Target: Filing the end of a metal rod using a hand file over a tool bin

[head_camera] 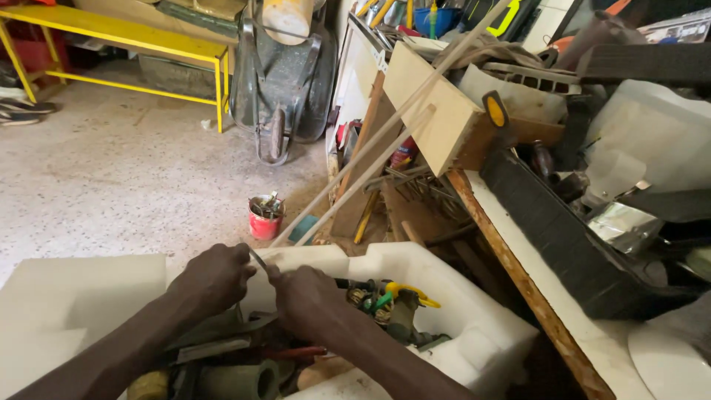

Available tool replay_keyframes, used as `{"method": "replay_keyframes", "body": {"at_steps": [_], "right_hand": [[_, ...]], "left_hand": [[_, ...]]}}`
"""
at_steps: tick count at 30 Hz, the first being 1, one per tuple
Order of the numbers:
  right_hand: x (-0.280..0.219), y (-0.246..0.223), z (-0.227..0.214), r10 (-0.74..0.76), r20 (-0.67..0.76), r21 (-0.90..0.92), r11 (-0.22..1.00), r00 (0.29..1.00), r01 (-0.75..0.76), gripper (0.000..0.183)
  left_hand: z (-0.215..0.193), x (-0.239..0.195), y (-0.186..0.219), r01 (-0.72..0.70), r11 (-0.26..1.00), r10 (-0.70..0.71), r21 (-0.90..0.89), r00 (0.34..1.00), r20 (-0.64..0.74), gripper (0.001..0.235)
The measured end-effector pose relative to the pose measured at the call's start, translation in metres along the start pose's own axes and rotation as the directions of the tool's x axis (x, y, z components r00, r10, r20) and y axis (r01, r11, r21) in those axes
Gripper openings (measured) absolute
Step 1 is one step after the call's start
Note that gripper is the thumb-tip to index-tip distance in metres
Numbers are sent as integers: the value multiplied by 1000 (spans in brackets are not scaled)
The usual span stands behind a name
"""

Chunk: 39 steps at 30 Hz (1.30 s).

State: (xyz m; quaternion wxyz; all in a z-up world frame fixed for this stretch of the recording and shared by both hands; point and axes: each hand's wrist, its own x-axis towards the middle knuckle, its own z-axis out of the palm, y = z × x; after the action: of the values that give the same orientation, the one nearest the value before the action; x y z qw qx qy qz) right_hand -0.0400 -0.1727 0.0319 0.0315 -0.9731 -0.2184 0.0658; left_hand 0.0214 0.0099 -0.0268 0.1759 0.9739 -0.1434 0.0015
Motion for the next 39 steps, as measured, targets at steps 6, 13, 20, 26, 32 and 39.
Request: {"method": "replay_keyframes", "body": {"at_steps": [6, 13, 20, 26, 32, 39], "right_hand": [[40, -9, 8, 62, -91, 106, 993, 994, -52, 48], [-15, -18, -28, 82, 80, 116, 989, 993, -91, 52], [-19, -3, -22, 178, 7, 475, 865, 984, -160, 44], [-21, -11, -14, -11, -171, -18, 1000, 985, 8, 72], [-15, 17, -5, 61, -172, 99, 994, 983, -45, 59], [-6, -5, -12, 78, -31, 14, 997, 996, -77, 62]], "left_hand": [[-8, -1, -5, 75, 996, -77, -54, 997, -25, 21], [-21, -13, 13, 211, 973, -209, -97, 977, 31, 18], [-31, -23, 29, 191, 976, -198, 101, 978, 65, 28], [-39, -20, 20, 216, 973, -208, -84, 974, 91, 31], [-39, -23, 19, 177, 976, -175, -125, 984, 24, 28], [-34, -22, 21, 198, 980, -200, 31, 974, 107, 24]]}}
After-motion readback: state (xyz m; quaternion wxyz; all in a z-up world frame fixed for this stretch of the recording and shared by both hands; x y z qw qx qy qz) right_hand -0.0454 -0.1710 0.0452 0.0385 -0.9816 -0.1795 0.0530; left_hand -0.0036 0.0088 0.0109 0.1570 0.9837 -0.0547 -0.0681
